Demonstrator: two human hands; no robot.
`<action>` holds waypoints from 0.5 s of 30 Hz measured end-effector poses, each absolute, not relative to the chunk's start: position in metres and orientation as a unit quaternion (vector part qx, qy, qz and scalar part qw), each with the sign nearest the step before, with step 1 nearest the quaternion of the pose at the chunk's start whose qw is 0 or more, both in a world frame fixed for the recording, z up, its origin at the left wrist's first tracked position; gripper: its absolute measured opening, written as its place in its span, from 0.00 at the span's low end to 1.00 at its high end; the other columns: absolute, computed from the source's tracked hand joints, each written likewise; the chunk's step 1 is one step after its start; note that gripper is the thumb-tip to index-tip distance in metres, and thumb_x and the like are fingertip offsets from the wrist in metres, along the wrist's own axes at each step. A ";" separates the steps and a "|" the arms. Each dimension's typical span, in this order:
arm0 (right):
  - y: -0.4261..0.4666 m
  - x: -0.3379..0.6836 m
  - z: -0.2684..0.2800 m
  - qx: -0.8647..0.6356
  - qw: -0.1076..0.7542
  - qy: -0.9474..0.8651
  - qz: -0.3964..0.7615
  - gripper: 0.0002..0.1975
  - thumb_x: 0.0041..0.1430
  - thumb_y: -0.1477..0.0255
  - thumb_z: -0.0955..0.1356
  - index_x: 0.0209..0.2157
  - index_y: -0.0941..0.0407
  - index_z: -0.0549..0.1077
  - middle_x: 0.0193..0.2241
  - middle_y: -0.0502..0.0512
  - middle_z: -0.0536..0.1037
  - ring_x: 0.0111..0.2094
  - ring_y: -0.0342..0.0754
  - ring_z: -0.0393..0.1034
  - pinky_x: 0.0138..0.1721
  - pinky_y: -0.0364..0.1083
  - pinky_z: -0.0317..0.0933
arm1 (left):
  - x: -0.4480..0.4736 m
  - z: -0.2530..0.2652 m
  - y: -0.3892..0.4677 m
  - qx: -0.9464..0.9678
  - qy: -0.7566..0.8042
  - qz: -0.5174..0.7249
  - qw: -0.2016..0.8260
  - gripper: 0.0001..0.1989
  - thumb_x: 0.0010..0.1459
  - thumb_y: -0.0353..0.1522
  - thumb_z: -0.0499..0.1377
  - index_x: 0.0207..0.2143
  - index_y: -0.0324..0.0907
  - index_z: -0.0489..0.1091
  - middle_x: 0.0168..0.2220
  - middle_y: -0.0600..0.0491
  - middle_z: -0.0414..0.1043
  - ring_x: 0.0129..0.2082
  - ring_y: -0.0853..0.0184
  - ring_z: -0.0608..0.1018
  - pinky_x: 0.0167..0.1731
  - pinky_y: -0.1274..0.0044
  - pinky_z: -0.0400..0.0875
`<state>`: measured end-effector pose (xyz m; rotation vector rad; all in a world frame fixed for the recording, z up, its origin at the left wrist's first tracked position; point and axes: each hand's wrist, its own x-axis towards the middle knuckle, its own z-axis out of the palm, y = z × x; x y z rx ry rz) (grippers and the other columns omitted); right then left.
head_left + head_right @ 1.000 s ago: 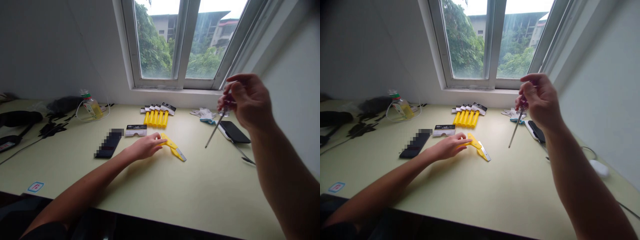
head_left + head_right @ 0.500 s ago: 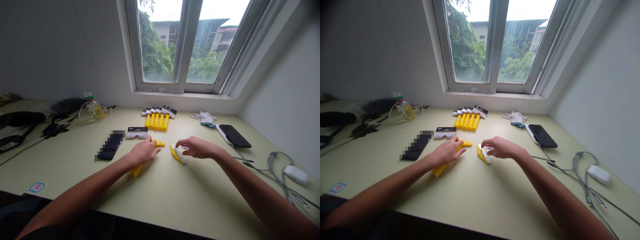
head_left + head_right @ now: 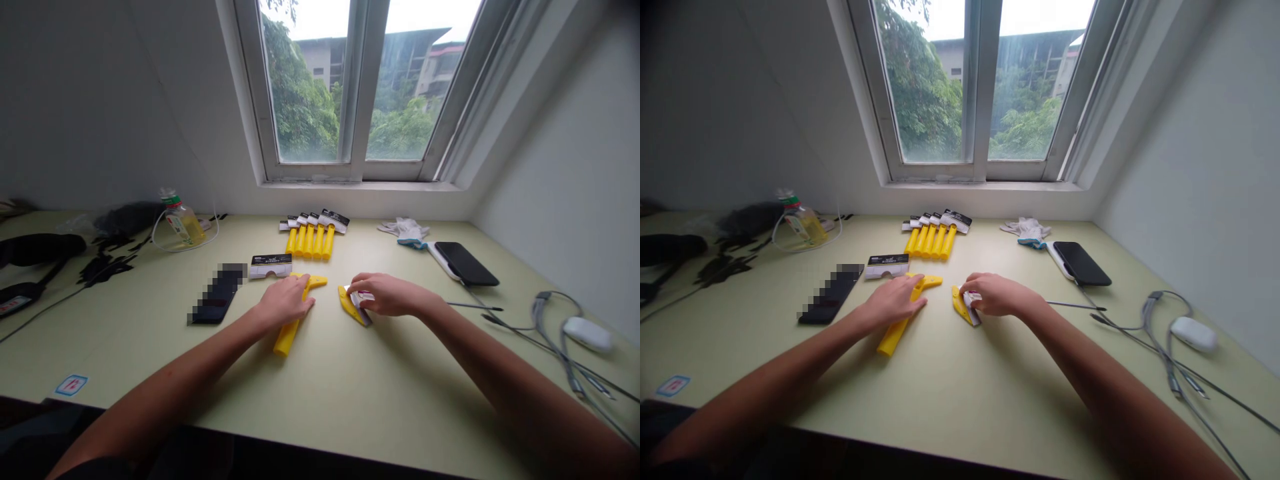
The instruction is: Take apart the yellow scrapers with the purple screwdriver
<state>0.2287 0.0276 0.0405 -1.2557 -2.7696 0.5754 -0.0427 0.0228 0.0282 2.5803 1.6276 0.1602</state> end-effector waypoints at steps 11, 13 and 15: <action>0.036 0.255 0.047 -0.465 -0.021 -0.874 0.141 0.12 0.53 0.73 0.67 0.41 0.53 0.76 0.42 0.59 0.76 0.44 0.53 0.72 0.46 0.48 0.63 | -0.039 0.028 0.017 0.873 0.458 0.128 0.109 0.20 0.60 0.38 0.57 0.52 0.40 0.70 0.42 0.46 0.75 0.40 0.59 0.77 0.40 0.72 0.70; 0.037 0.257 0.048 -0.473 -0.017 -0.870 0.137 0.12 0.54 0.72 0.67 0.41 0.53 0.76 0.41 0.59 0.76 0.43 0.52 0.72 0.45 0.47 0.63 | -0.040 0.025 0.016 0.876 0.457 0.107 0.110 0.19 0.60 0.39 0.57 0.52 0.42 0.71 0.41 0.47 0.75 0.40 0.59 0.77 0.40 0.72 0.70; 0.038 0.257 0.049 -0.484 -0.001 -0.866 0.130 0.12 0.56 0.71 0.66 0.42 0.52 0.75 0.41 0.59 0.75 0.41 0.51 0.72 0.42 0.47 0.63 | -0.041 0.024 0.016 0.877 0.458 0.101 0.106 0.19 0.61 0.39 0.57 0.53 0.44 0.71 0.42 0.47 0.74 0.40 0.59 0.77 0.41 0.71 0.70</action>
